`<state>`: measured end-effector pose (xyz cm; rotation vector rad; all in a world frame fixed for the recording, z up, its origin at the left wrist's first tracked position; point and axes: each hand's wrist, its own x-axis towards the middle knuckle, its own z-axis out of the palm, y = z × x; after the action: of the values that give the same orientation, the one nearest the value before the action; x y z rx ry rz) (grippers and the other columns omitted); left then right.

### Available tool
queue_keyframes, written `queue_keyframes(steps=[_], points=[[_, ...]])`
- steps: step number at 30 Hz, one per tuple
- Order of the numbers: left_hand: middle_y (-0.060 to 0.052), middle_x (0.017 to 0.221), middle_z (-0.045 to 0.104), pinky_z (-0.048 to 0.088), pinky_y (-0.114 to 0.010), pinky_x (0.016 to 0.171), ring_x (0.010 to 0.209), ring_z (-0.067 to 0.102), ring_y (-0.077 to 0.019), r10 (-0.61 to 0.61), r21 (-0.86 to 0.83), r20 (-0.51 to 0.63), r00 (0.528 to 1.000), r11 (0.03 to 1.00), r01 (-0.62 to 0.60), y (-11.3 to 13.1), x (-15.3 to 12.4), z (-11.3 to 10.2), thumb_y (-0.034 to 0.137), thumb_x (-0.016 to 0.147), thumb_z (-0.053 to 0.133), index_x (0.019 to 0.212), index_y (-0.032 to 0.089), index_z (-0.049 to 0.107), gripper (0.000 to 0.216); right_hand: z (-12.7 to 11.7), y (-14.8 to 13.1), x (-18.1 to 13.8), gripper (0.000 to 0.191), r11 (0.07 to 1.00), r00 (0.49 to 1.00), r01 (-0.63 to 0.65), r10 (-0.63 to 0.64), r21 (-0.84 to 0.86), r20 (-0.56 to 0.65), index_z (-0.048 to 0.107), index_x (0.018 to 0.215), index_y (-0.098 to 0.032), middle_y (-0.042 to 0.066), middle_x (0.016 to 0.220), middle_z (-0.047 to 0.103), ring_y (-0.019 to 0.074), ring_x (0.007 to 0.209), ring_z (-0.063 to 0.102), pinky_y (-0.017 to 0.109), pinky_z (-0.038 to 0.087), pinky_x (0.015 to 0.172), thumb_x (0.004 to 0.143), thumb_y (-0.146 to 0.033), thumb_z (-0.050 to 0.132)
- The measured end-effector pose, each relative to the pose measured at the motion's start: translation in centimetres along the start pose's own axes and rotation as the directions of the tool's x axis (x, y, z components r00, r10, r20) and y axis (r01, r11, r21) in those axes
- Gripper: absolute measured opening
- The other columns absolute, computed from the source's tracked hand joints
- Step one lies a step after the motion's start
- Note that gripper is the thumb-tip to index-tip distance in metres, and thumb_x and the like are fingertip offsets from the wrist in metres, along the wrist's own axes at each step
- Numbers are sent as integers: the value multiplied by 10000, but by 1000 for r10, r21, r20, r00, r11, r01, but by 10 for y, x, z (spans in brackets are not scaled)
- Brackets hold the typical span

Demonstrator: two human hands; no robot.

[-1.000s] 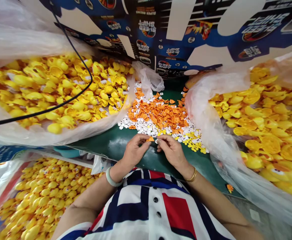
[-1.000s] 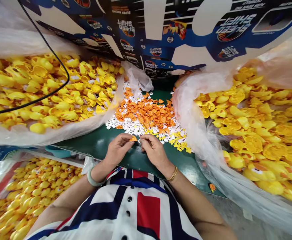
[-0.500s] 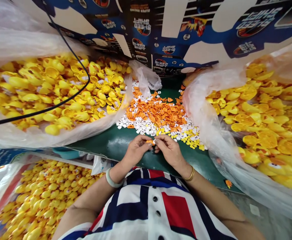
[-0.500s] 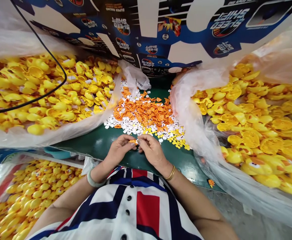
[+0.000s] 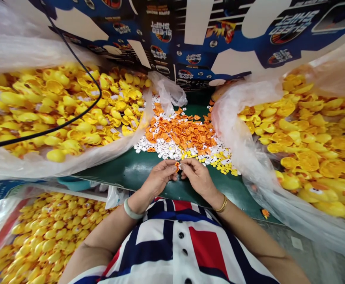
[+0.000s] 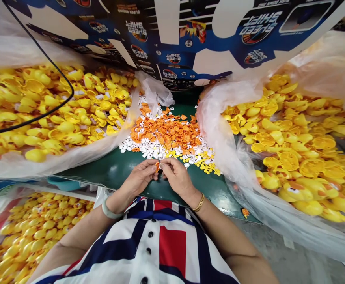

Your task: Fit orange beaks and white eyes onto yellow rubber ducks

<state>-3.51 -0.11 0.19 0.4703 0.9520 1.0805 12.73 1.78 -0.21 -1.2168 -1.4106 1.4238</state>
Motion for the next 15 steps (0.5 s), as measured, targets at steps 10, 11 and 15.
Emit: queue_keyframes(steps=[10, 11, 15], points=[[-41, 876, 740, 512, -241, 686, 664, 638, -107, 84, 116, 35, 996, 989, -87, -6, 0, 2, 263, 737, 800, 1060, 176, 745, 339, -2, 2, -2, 202, 998, 999, -41, 40, 56, 5, 646, 956, -225, -17, 711, 649, 130, 593, 625, 269, 576, 588, 898, -413, 598], [-40, 878, 740, 512, -244, 693, 669, 638, -110, 97, 150, 34, 995, 983, -101, -7, -1, 2, 270, 747, 792, 1071, 179, 741, 341, -2, 3, -2, 200, 998, 999, -37, 37, 54, 3, 645, 955, -227, -15, 721, 649, 133, 605, 627, 272, 579, 592, 900, -413, 595], [-23, 822, 715, 525, -283, 731, 687, 646, -135, 184, 315, -9, 983, 934, -172, -9, -5, 2, 304, 768, 766, 1068, 193, 733, 321, -2, 5, -5, 190, 999, 1000, 15, -16, -40, -22, 638, 953, -233, 12, 805, 660, 149, 647, 636, 294, 582, 619, 919, -408, 573]])
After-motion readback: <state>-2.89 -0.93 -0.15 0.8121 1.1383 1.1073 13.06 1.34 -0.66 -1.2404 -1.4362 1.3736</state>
